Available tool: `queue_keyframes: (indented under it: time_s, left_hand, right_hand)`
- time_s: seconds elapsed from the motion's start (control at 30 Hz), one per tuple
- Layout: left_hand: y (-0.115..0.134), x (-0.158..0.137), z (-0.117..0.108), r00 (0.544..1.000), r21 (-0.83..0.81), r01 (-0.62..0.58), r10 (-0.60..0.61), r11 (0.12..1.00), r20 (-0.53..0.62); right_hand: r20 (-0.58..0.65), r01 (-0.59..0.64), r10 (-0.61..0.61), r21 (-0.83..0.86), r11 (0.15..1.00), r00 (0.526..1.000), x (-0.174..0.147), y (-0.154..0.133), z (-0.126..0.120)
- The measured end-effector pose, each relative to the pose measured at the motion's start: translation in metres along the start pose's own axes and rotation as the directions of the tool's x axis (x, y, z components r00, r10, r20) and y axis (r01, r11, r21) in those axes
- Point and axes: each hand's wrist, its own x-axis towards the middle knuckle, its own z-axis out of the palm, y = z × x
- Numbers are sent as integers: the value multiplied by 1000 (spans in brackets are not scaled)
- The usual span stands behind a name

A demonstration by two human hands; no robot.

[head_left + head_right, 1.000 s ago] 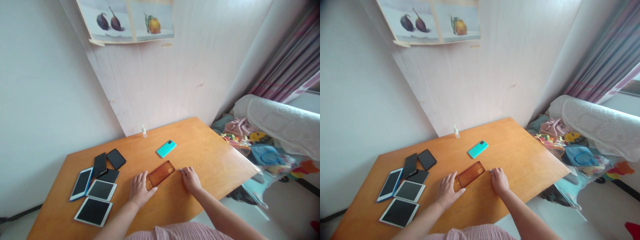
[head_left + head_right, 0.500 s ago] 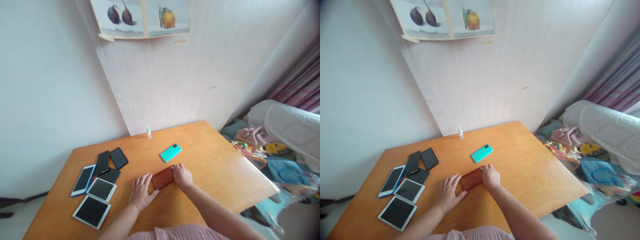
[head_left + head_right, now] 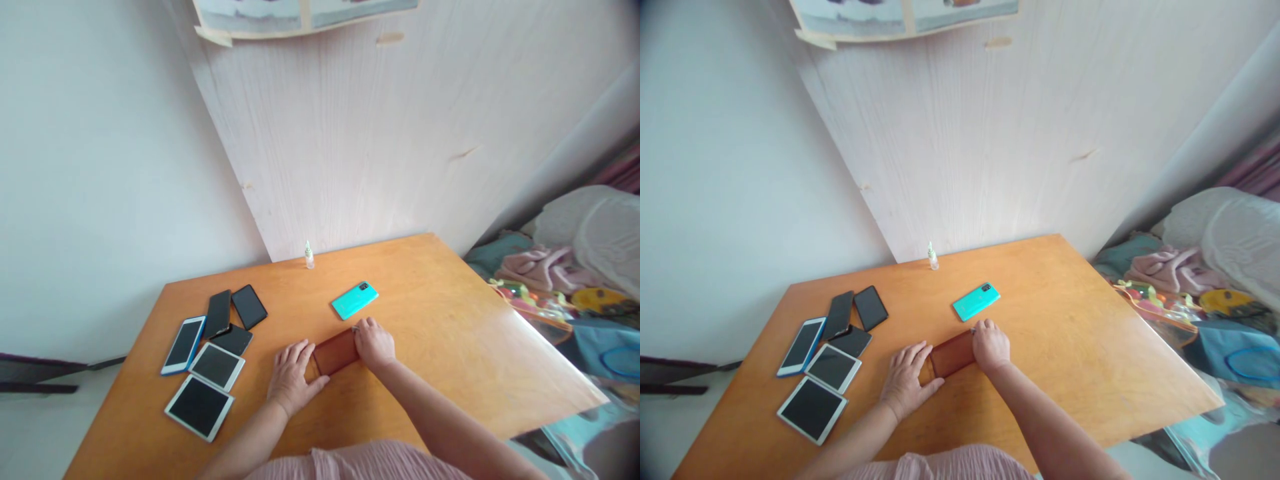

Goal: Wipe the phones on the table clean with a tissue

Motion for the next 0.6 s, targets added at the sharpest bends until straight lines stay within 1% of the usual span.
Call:
queue_keyframes:
  time_s: [0.07, 0.17, 0.23, 0.3, 0.4, 0.47, 0.53, 0.6]
  left_hand:
    - [0, 0, 0, 1000, 6, 7, -7, 1000, 4]
    - [-1, 0, 1, 1000, 18, 16, -16, 1000, 14]
    - [-2, 0, 2, 1000, 24, 12, -13, 1000, 15]
    - [-3, 0, 2, 1000, 31, 8, -9, 999, 14]
    - [-2, 0, 3, 1000, 30, 4, -4, 1000, 13]
    - [-2, 0, 2, 1000, 24, 4, -4, 1000, 12]
    - [-1, 0, 1, 1000, 18, 12, -12, 1000, 9]
    - [-1, 0, 1, 1000, 11, 20, -20, 1000, 13]
  right_hand:
    - [17, 27, -27, 5, 1000, 999, -6, -12, 4]
    - [75, 160, -164, 48, 986, 984, -21, -42, 14]
    - [98, 222, -229, 72, 972, 969, -26, -50, 15]
    - [91, 203, -209, 66, 977, 974, -22, -41, 10]
    - [52, 77, -79, 24, 997, 996, -8, -11, -1]
    - [40, 23, -23, 7, 1000, 999, -2, -2, -5]
    - [53, 46, -46, 12, 999, 998, -4, -12, -2]
    - [85, 129, -131, 36, 991, 988, -13, -34, 5]
